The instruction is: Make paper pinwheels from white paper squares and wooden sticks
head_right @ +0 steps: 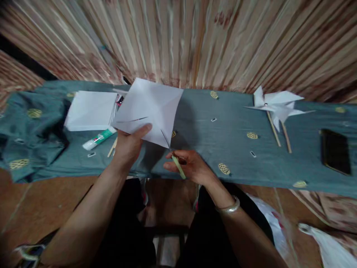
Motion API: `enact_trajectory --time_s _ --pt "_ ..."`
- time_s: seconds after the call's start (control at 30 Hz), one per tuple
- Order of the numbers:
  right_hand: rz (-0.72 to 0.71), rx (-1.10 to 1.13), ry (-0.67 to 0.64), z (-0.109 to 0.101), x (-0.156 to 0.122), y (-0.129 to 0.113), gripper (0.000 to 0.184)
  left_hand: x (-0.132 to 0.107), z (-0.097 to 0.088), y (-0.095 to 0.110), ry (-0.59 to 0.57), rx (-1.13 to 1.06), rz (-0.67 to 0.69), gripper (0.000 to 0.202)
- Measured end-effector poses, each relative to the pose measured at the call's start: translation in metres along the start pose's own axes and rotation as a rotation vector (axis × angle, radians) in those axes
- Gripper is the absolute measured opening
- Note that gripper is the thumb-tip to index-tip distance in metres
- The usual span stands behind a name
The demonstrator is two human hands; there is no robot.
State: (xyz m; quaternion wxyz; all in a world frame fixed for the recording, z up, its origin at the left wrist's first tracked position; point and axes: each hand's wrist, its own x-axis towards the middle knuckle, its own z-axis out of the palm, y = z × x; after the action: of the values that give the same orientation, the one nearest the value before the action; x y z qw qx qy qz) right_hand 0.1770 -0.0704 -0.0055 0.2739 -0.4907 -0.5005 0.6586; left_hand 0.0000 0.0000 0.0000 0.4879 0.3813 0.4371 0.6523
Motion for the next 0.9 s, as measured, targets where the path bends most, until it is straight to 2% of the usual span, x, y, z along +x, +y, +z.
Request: enact_trajectory --time_s 0.7,0.9 --pt "0.169 0.209 0.087 0.0074 0.0046 -0.0048 0.048 0.0015 -0.0065 -0.0034 0.001 0.021 0.009 0.053" --pt "0.139 0.186 0.099 0.0079 0.0049 -0.0087 0.045 -0.002 -0.0023 -0.0029 -0.014 0.049 -0.02 0.059"
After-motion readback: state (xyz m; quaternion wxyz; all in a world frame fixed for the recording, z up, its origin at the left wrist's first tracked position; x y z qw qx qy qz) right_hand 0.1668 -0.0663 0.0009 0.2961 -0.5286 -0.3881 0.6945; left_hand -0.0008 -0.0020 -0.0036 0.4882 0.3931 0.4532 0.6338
